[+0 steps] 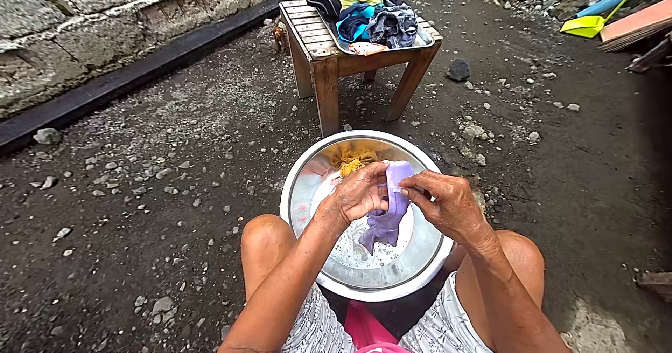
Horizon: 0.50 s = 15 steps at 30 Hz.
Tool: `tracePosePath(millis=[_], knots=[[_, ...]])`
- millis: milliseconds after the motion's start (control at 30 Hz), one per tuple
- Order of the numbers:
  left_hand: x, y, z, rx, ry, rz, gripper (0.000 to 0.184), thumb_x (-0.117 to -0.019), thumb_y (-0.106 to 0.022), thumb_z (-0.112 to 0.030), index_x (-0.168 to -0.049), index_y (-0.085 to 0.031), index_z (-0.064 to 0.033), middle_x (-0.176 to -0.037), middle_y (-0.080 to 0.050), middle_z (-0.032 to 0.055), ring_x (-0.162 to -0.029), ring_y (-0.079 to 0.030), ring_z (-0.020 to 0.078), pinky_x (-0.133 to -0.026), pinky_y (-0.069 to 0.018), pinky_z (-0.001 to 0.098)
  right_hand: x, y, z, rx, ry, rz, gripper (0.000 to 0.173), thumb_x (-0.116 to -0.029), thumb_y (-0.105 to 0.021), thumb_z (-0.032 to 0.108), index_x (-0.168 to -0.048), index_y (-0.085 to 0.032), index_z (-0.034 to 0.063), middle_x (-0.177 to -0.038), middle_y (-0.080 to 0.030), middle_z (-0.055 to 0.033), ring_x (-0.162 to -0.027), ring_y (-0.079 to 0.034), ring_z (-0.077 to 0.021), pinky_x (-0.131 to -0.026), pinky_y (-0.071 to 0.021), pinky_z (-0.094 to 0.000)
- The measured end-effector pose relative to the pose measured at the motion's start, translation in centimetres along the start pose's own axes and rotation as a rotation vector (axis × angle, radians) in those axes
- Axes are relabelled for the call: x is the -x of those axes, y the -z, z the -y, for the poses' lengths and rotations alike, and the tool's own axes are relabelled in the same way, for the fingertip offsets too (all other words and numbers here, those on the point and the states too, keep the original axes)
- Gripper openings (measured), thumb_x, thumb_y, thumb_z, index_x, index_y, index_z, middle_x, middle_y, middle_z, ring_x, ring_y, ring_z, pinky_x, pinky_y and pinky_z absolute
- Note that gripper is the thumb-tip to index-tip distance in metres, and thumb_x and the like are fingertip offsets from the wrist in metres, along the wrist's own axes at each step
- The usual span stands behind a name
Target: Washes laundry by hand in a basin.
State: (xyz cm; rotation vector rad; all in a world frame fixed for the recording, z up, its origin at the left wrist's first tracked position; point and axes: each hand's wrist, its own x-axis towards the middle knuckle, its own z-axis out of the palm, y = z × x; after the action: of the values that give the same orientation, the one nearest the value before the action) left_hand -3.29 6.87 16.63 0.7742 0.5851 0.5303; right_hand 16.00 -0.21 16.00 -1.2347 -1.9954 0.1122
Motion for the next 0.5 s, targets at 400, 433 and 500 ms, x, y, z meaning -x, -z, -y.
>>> tracePosePath(millis=[400,433,500], knots=[[0.0,-0.1,0.1,-0.018,-0.021,0.072,0.065,-0.1076,-0.014,-0.058,-0.131,-0.054,-0.0112,-0.111,-0.069,0.0110,-0.095,-0.070,0.0216,-0.078,-0.0588,0.0365,-0.1,2.2,-1.1,-0.119,-0.083,-0.087,0.020,-0.0980,-0.064,0.020,-0.102,-0.078,0.0065,-0.089,-0.073,-0.0022,-0.072,-0.064,-0.0017,-0.068,-0.0547,-0.0169],[0.0,-0.2,0.2,-0.024,-0.021,0.087,0.067,-0.1066,-0.013,-0.060,-0.134,-0.051,-0.0125,-0.113,-0.069,0.0116,-0.095,-0.070,0.0223,-0.078,-0.0592,0.0369,-0.1,2.3,-1.1,-0.123,-0.085,-0.095,0.020,-0.0979,-0.064,0.020,-0.102,-0.078,0.0063,-0.089,-0.073,-0.0023,-0.072,-0.064,-0.0015,-0.068,-0.0547,-0.0167],[0.1,-0.4,0.2,-0.039,-0.020,0.116,0.071,-0.1047,-0.010,-0.064,-0.143,-0.043,-0.0151,-0.118,-0.068,0.0129,-0.098,-0.070,0.0238,-0.079,-0.0594,0.0377,-0.1,2.3,-1.2,-0.131,-0.090,-0.106,0.020,-0.0982,-0.064,0.020,-0.102,-0.078,0.0060,-0.090,-0.073,-0.0023,-0.073,-0.065,-0.0015,-0.069,-0.0554,-0.0167]])
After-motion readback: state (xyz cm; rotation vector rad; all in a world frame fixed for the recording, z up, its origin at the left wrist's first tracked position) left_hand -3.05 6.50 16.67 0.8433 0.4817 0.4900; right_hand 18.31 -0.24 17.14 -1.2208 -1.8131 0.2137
